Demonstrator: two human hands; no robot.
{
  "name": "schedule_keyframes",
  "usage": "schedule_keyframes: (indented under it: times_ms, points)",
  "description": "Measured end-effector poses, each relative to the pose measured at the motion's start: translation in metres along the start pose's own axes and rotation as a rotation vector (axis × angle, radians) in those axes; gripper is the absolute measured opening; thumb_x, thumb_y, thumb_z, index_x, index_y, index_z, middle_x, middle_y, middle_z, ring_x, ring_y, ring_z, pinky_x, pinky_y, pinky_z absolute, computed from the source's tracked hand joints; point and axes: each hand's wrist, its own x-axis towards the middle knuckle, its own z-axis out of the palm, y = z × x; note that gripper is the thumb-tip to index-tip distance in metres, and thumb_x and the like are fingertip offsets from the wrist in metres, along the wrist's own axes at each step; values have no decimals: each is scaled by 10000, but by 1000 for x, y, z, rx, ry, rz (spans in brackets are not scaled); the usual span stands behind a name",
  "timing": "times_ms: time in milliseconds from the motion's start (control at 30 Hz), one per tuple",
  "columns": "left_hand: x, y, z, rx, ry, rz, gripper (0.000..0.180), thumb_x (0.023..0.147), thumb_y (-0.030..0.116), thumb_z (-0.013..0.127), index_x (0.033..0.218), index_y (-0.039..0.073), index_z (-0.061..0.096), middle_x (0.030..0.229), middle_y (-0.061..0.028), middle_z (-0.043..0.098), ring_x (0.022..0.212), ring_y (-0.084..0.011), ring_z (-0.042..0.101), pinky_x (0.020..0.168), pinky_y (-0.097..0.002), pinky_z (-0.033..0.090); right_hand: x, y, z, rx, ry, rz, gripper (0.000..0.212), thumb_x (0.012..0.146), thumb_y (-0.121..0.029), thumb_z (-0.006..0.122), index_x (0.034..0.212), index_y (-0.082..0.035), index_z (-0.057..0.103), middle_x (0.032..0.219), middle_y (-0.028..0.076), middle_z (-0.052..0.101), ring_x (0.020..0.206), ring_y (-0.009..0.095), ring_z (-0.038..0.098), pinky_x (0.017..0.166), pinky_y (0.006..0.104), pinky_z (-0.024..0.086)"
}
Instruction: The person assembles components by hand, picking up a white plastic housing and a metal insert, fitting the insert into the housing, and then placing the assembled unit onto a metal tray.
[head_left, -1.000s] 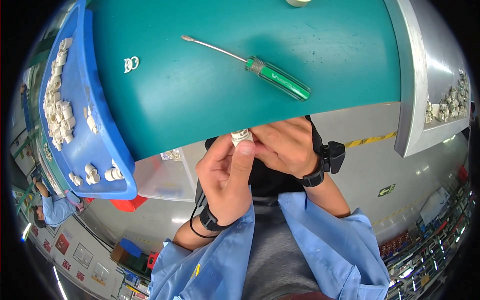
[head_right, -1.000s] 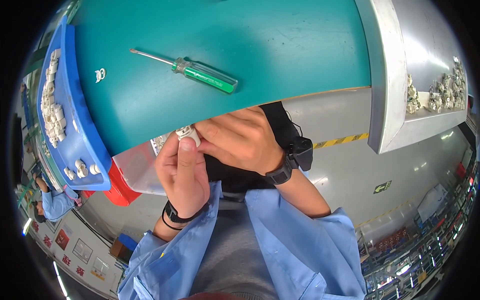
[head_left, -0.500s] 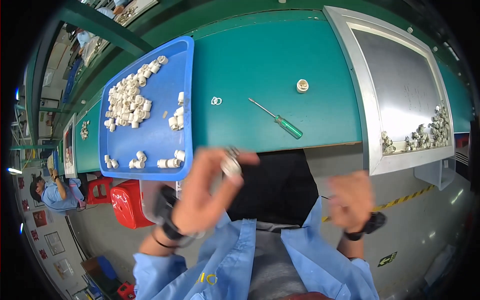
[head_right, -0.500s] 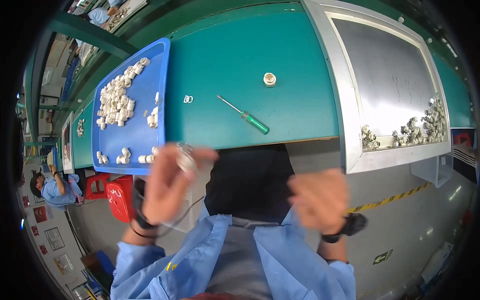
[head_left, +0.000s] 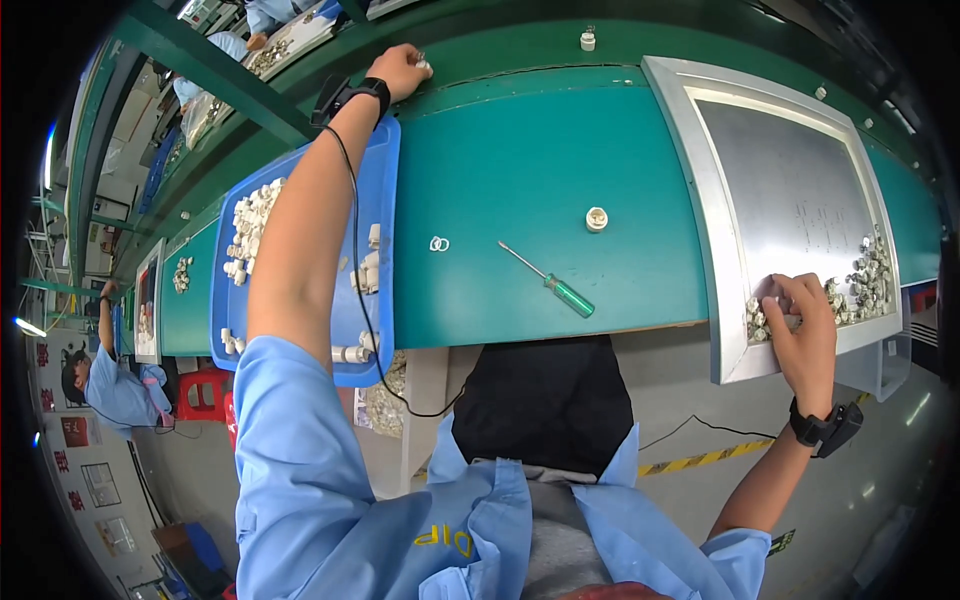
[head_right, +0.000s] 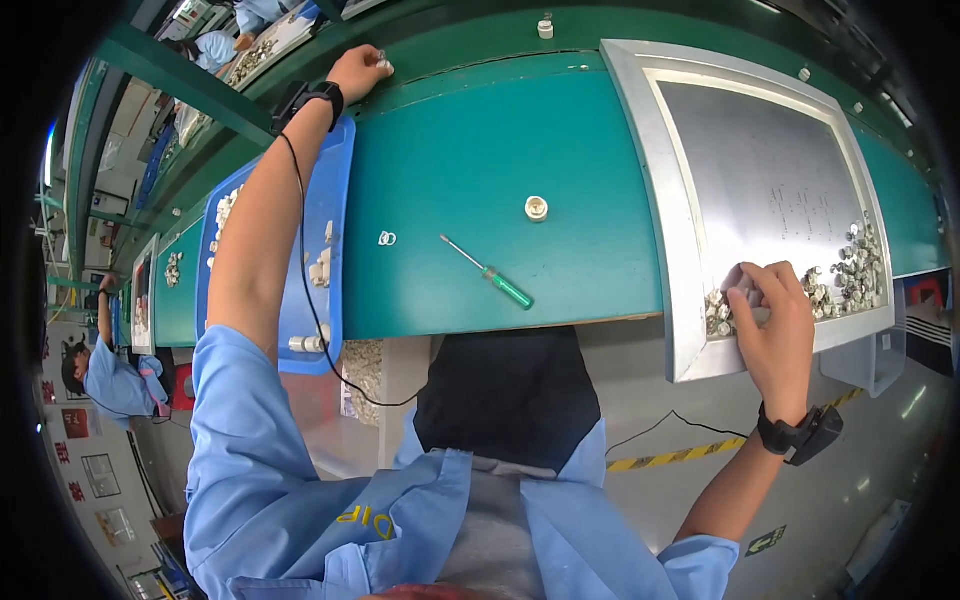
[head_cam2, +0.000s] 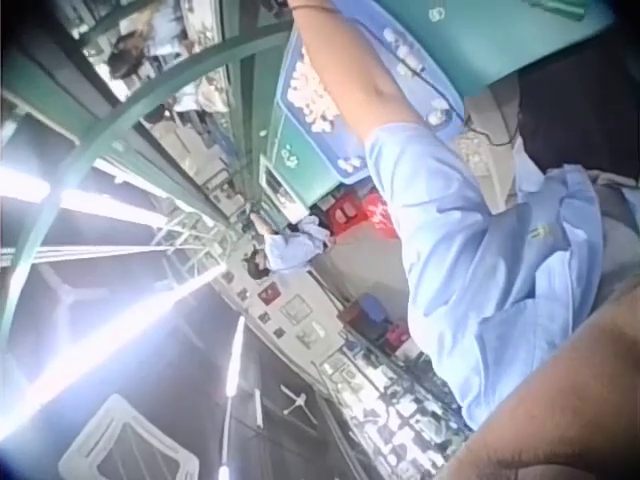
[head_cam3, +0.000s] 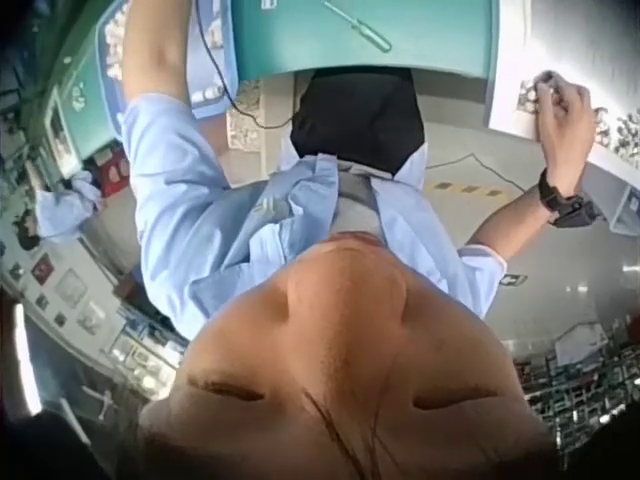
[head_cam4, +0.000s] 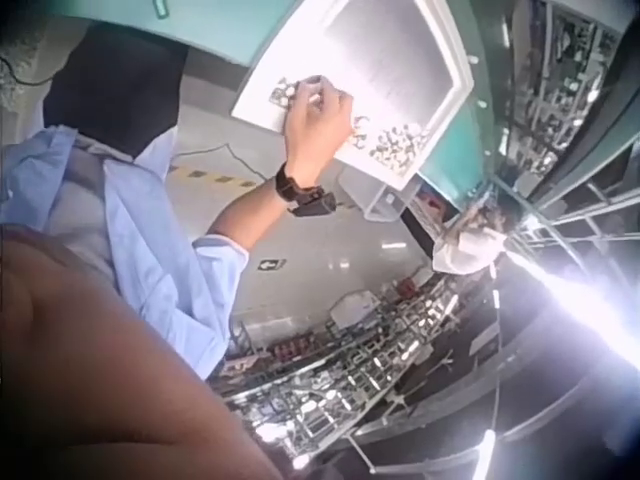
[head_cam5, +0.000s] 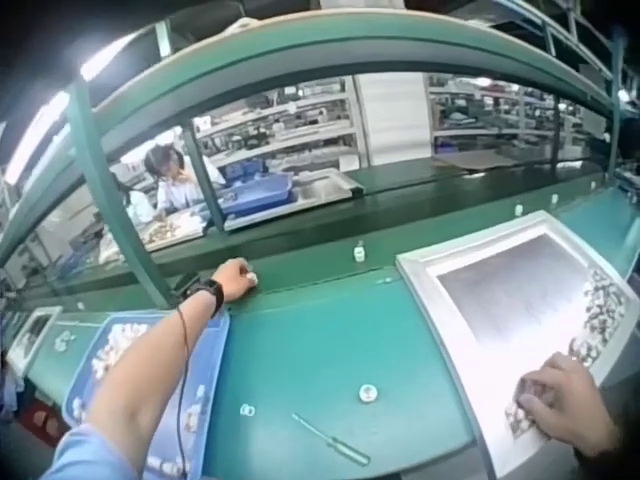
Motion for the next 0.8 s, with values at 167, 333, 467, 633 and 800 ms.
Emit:
schedule_keyframes:
  times_ms: [167,333,467,633,800]
  points:
    - [-12,1,-22,7,21,-30,413,850,347,744,1077,14,653,925,-85,694,880,-198,654,805,-331,512,0,-6,1,135,-54,-26,229,893,-28,638,1115,26,642,825,61,522,728,160,481,701,286,431]
    - [-94,5,-95,-74,37,82,391,881,342,712,1077,8,657,900,-96,680,882,-202,646,816,-332,509,7,1,9,103,-114,-123,199,895,-1,614,1090,28,636,804,46,514,723,138,456,694,274,410]
    - [-177,-7,-102,214,-11,29,365,871,335,691,1055,20,677,916,-118,690,950,-270,641,846,-374,509,7,6,15,143,-77,-151,184,915,-6,596,1093,23,632,839,43,542,756,133,469,719,270,410]
    - [-192,-14,-82,388,56,-10,314,859,309,714,1012,36,687,967,-130,695,991,-283,638,841,-391,520,7,-11,18,203,138,-199,175,956,-31,578,1116,18,628,931,46,594,835,132,508,790,267,421]
    - [-194,-1,-75,460,222,69,293,852,286,713,990,29,679,970,-139,685,952,-277,640,843,-376,516,-16,-6,7,206,322,-142,175,983,-44,565,1128,26,635,1018,55,626,893,132,560,837,270,444]
